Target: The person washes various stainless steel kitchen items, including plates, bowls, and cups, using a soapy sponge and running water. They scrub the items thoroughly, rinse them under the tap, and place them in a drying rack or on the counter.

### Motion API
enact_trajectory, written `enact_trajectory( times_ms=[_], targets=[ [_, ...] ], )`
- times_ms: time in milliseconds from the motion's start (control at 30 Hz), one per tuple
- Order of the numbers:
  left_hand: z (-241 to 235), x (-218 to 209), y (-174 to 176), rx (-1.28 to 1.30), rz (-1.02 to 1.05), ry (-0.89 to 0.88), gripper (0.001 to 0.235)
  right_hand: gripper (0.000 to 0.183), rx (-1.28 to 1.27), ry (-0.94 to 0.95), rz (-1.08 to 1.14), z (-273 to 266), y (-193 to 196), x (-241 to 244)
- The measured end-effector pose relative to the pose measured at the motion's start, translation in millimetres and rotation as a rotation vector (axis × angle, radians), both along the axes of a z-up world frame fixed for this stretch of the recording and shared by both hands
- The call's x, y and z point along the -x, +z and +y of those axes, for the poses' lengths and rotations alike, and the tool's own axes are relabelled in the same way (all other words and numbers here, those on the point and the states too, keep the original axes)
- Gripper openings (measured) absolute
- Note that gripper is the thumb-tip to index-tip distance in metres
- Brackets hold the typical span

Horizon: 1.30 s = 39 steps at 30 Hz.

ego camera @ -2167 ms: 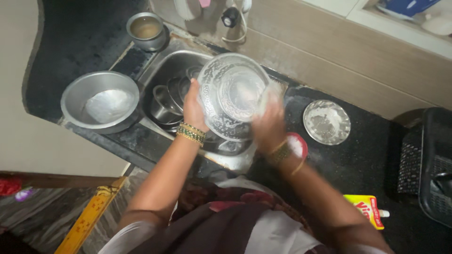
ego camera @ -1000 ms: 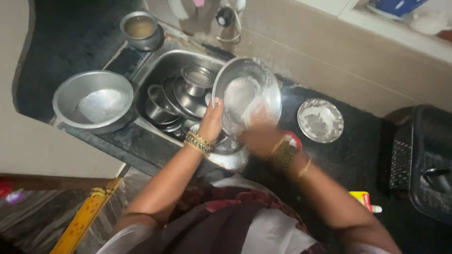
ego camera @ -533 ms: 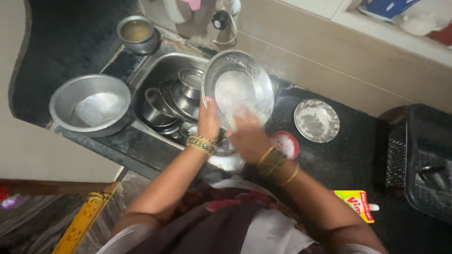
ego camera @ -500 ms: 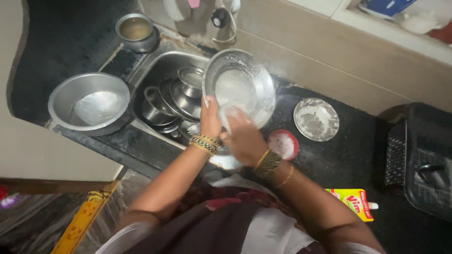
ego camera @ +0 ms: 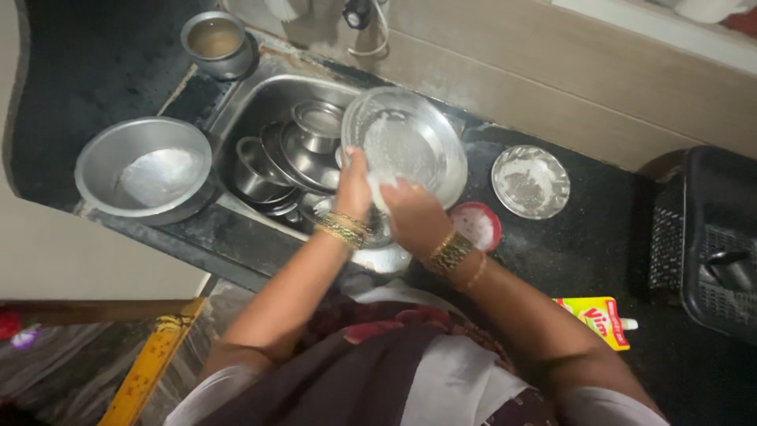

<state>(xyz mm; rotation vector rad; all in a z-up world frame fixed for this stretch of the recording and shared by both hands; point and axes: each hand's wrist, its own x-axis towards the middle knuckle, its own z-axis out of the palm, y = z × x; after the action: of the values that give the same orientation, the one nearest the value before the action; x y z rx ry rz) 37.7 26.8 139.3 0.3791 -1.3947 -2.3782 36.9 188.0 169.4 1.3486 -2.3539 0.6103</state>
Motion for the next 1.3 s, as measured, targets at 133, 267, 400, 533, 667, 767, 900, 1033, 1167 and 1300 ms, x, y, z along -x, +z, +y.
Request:
enact_trajectory(
  times_ms=[133,267,400,533,667,767,900,1033,1167,1300],
  targets=[
    [-76.1,-5.6,34.3,0.004,-0.437,-0.323,0.073,0.020,-0.182,0.039,-0.058,35.9,10.3,32.5],
    [-20.0,-4.9,22.8,-0.023,-0.182,0.041,0.061,0.026,-0.010,0.016,0.032,27.6,5.7,33.0],
    [-12.7,7.0,2.6,0.304,-0.052,0.143,0.063,0.043,-0.133,0.027,-0.277,5.4,8.2,15.6],
    [-47.8,0.0,-5.8,0.168,0.020,-0.005,0.063,0.053,-0.191,0.112,-0.203,20.1,28.8,40.2],
    [-38.2,-1.2,-24.8,0.300,-0.038,-0.328,0.063,0.056,-0.225,-0.031,-0.147,12.7,34.5,70.5],
    [-29.9,12.1,-32.8,0.411,-0.017,-0.405,0.063,0.056,-0.365,0.023,-0.363,-3.7,32.8,48.9],
    [-55.1,14.2,-17.1,0.655,0.003,-0.301,0.063,0.058,-0.336,0.177,-0.216,-8.9,41.3,37.5],
    [-61.8,0.5,6.2,0.487,0.068,-0.353,0.064,0.060,-0.314,-0.069,-0.140,3.7,52.5,67.6],
    [-66.6,4.9,10.2,0.371,0.033,-0.125,0.063,0.080,-0.306,-0.099,-0.143,7.0,32.9,30.3],
    [-35.4,20.5,-11.7,0.617,0.136,-0.059,0.058,0.059,-0.193,0.099,-0.224,-5.4,7.0,20.6]
  ],
)
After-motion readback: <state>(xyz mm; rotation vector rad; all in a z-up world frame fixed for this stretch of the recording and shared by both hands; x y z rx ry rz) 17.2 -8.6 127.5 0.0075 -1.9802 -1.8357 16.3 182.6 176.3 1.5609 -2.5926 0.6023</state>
